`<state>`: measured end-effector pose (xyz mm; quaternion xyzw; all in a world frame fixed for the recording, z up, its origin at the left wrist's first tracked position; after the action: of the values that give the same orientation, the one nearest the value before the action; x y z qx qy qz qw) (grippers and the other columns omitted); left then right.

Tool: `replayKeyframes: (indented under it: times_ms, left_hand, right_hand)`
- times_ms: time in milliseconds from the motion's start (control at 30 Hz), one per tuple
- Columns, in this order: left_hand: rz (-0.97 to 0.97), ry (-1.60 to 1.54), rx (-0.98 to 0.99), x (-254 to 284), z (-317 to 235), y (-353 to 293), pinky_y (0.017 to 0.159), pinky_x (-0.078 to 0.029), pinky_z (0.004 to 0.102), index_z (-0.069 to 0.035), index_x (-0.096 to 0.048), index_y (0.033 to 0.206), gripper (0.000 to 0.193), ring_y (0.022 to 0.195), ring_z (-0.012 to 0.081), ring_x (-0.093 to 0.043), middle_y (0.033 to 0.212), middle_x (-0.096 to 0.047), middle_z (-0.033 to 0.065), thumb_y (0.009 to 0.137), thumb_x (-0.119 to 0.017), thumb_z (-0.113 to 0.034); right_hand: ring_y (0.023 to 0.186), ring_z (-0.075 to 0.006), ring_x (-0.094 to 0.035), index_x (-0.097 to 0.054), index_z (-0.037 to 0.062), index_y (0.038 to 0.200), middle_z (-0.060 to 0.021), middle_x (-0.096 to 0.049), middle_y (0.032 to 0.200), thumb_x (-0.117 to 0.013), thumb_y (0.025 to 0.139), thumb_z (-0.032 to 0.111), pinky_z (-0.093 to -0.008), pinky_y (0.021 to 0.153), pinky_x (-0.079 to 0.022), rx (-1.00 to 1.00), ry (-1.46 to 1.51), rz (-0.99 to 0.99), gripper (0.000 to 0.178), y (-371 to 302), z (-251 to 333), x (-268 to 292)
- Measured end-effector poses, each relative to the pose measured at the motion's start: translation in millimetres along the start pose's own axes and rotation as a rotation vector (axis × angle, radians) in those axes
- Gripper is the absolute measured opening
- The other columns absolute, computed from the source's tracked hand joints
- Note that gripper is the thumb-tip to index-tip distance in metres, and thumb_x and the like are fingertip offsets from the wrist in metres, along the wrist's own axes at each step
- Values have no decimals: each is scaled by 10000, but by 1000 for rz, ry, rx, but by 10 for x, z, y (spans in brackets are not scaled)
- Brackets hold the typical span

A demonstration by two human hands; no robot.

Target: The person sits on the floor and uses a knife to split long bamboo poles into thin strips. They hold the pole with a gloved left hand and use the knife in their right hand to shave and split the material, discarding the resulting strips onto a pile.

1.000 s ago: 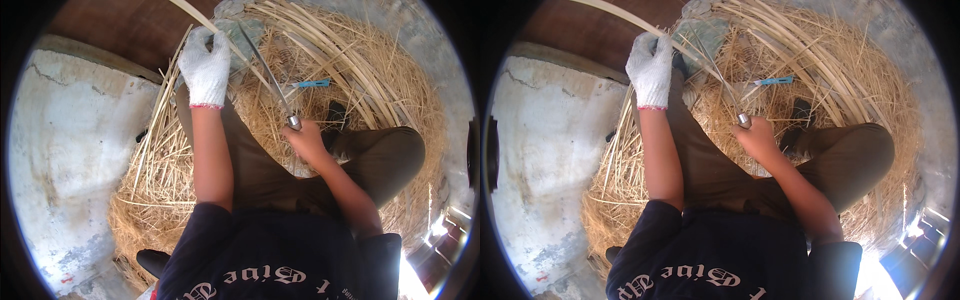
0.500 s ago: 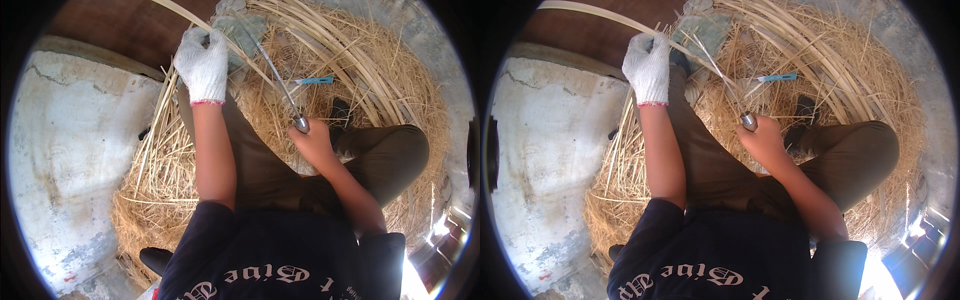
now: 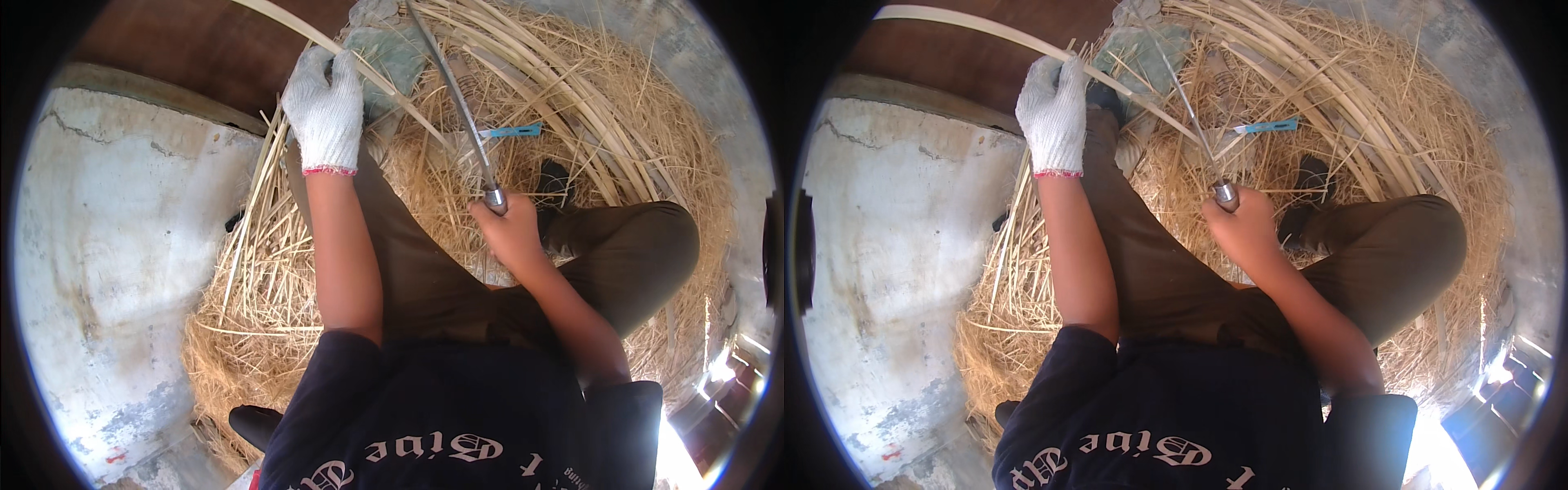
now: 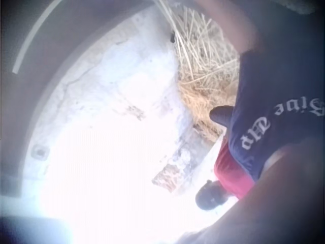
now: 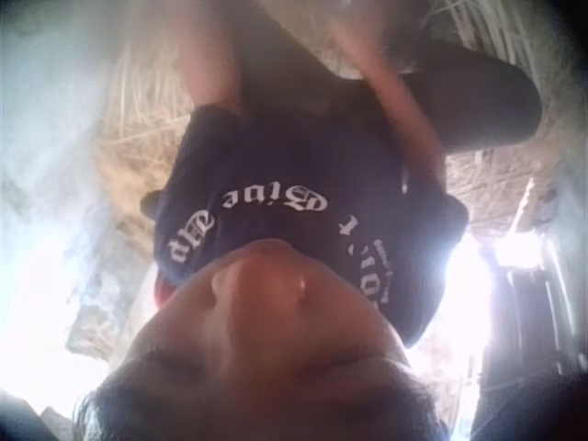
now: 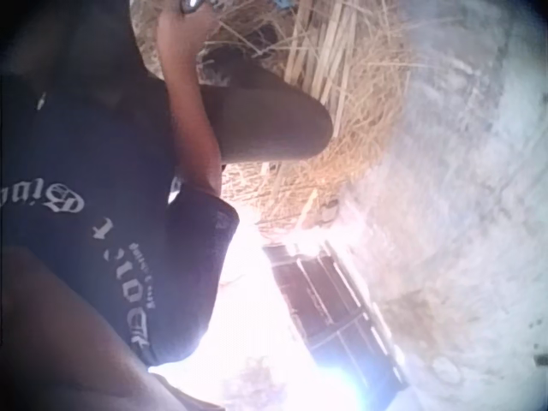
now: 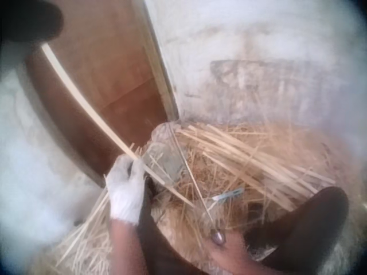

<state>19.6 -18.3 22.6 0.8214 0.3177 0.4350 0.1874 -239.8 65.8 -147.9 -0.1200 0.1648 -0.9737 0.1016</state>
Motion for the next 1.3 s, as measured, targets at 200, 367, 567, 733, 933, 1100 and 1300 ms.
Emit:
replayKeyframes:
  times_ms: [200,367,567,733,933,1100,1300]
  left_hand:
    - [25,-35,0,-52,-99,-24,855,-532,423,-8,-718,1046,287,938,355,-704,986,-724,183,948,-660,-272]
    - [4,-1,-57,-40,-37,-6,869,-527,412,-26,-730,1072,320,949,345,-702,1012,-725,164,981,-631,-317]
    - [39,-81,-29,-71,-153,-35,831,-545,436,-10,-705,1068,274,932,374,-714,970,-740,198,966,-642,-257]
    - [43,-10,-64,-81,-121,-23,811,-551,435,-18,-708,1082,293,896,372,-721,926,-746,184,969,-635,-279]
    - [16,-47,-77,-54,-151,-54,844,-541,379,-24,-734,1058,320,924,292,-726,987,-743,140,961,-671,-322]
    - [47,-72,-40,-52,-160,-43,850,-542,400,-17,-733,1060,307,934,326,-722,1003,-744,158,946,-677,-297]
    - [21,-49,-77,-25,-129,-43,852,-545,413,-13,-730,1064,294,937,346,-719,1023,-743,162,951,-667,-277]
  right_hand:
    - [564,-186,-570,-616,19,740,-73,-595,612,-685,856,187,-394,574,-446,-113,-32,90,215,58,-219,-163]
    - [620,-282,-662,-646,10,763,-132,-648,652,-685,839,219,-432,611,-484,-154,-204,84,225,75,-361,-146]
    - [531,-234,-581,-609,4,740,-102,-602,614,-681,845,194,-425,570,-461,-197,-71,118,228,-87,-335,-225]
    - [398,-111,-464,-543,62,729,3,-502,543,-677,889,125,-320,387,-362,-445,507,325,218,-165,-251,-359]
    - [501,-151,-519,-561,17,707,-14,-528,580,-664,860,115,-362,526,-410,-17,73,12,208,7,-73,-90]
    - [483,-161,-537,-573,17,712,-32,-542,569,-675,858,136,-366,509,-425,-189,-194,96,214,170,-341,-136]
    - [413,-125,-494,-548,50,690,-20,-537,547,-698,873,133,-326,418,-385,-234,48,98,250,122,-283,-73]
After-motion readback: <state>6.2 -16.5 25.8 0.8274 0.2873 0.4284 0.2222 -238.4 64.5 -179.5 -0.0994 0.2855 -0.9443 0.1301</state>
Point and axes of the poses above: each hand's wrist, its own y-axis towards the middle knuckle, its own x-axis out of the back of the hand, z = x × y, the point moved 8 cm from there along y, towards the middle knuckle
